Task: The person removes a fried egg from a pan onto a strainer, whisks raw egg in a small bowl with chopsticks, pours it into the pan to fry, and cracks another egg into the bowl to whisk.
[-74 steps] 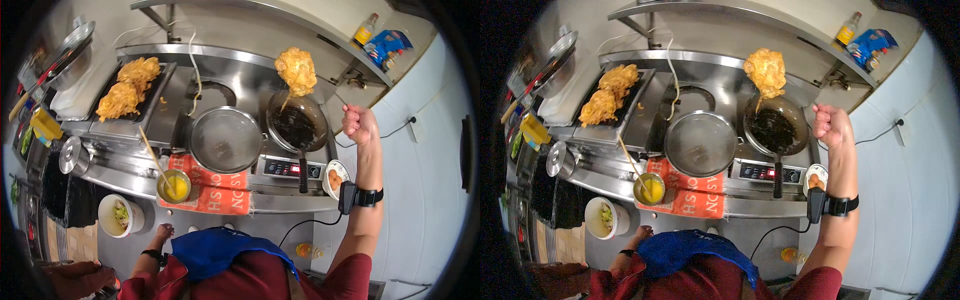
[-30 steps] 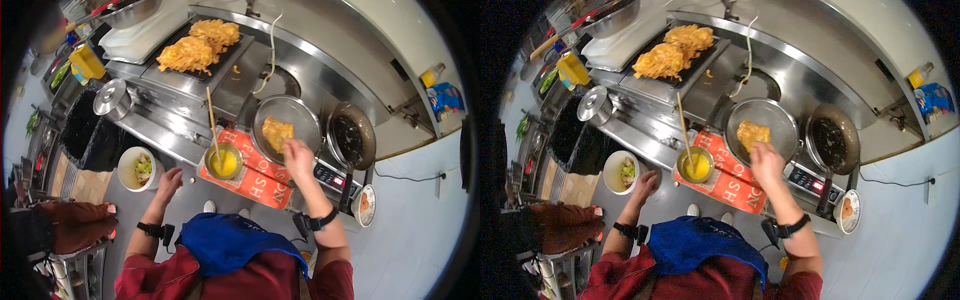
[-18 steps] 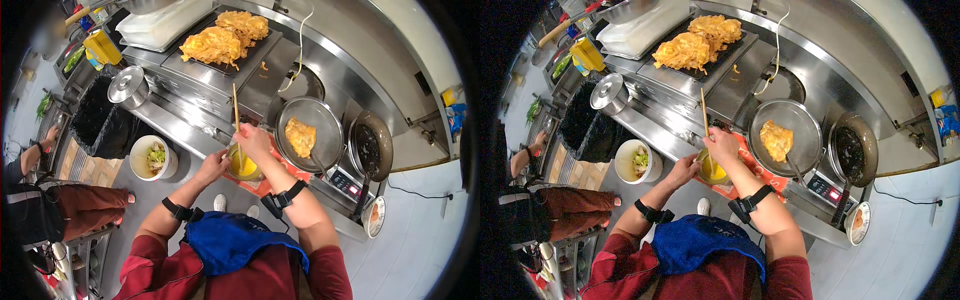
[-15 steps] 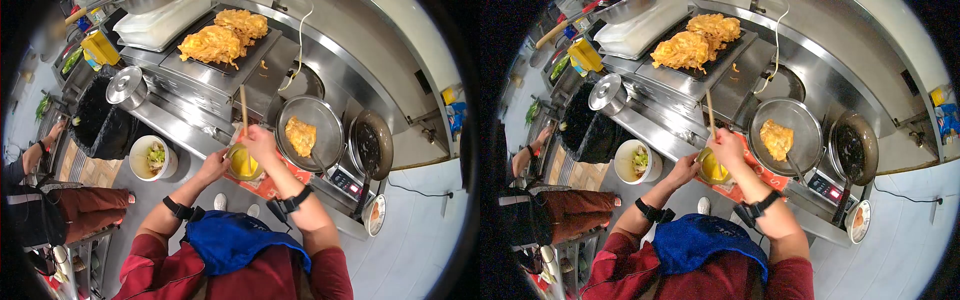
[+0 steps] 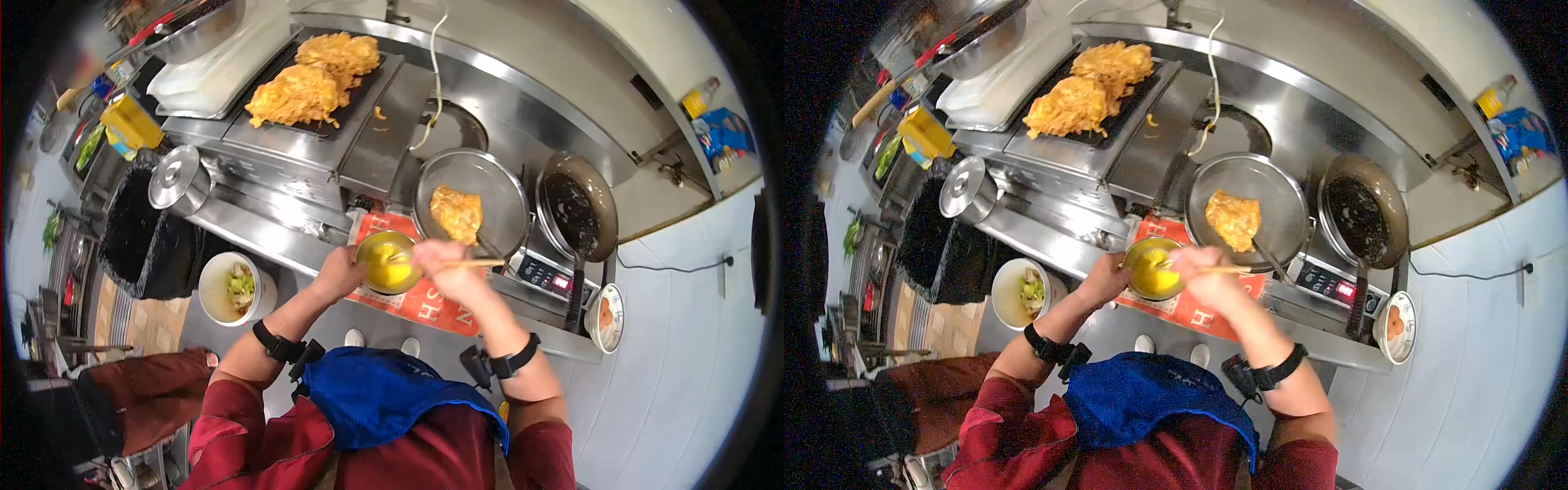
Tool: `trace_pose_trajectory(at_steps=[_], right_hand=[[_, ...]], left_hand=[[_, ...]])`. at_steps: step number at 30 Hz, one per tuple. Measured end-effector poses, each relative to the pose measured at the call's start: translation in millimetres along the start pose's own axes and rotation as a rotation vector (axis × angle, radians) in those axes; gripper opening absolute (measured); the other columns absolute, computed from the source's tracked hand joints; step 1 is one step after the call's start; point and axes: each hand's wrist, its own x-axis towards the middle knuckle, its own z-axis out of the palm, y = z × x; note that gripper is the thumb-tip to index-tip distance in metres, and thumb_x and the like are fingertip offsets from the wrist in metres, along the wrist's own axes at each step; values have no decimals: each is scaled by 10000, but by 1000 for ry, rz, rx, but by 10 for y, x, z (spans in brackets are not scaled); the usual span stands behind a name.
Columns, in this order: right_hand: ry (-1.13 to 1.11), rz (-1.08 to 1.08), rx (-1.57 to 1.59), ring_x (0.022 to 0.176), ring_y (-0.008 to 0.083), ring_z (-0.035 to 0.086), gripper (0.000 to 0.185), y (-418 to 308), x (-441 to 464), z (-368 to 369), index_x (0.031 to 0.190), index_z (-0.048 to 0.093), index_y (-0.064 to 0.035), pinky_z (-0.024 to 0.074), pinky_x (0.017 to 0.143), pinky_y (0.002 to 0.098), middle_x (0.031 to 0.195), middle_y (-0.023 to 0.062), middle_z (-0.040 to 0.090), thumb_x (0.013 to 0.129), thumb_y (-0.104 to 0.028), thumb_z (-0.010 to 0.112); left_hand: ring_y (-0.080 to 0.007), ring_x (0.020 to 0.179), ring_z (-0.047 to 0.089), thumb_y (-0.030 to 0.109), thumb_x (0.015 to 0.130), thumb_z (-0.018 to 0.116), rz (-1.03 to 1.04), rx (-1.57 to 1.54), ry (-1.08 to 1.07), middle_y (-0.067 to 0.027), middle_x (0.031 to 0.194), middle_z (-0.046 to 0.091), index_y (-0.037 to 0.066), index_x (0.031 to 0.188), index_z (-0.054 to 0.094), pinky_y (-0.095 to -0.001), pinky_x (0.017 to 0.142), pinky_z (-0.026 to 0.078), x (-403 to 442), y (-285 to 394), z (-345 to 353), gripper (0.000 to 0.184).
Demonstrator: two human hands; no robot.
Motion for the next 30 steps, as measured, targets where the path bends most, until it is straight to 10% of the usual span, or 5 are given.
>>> trace_pose_trajectory(at_steps=[5, 17, 21, 25, 30], right_hand=[[-66, 174, -195, 534, 128, 507, 242, -494, -219, -416, 699, 551, -8, 418, 493, 266, 548, 42, 515, 861, -154, 448], [-51, -166, -213, 489, 139, 489, 228, -170, -376, -228, 697, 559, -13, 416, 476, 274, 556, 59, 526, 841, -173, 485], [9, 247, -58, 556, 106, 551, 175, -306, -490, -544, 745, 578, 3, 459, 501, 240, 629, 48, 582, 835, -121, 494], [21, -296, -215, 541, 132, 549, 179, -270, -325, -190, 737, 577, 9, 456, 494, 255, 632, 59, 583, 829, -115, 486], [98, 126, -304, 551, 242, 510, 267, -328, -364, -476, 640, 515, 0, 400, 521, 362, 578, 121, 522, 837, -176, 481]], left_hand=[[-416, 762, 545, 139, 689, 510, 110, 4, -22, -281, 747, 549, -61, 813, 545, -432, 669, 441, 38, 72, 45, 238], [-374, 750, 575, 144, 685, 518, 158, 102, -26, -248, 753, 576, -24, 819, 553, -433, 697, 454, 5, 359, 141, 217], [-394, 774, 558, 136, 692, 499, 204, 19, -28, -266, 754, 561, -52, 777, 528, -447, 715, 435, 39, 224, 139, 208], [-377, 758, 567, 154, 694, 495, 239, 121, -22, -237, 768, 572, 19, 924, 554, -414, 670, 447, 138, 227, 171, 274], [-371, 787, 562, 137, 685, 495, 219, 47, -91, -239, 786, 572, 10, 933, 558, -411, 694, 441, 142, 133, 165, 285]])
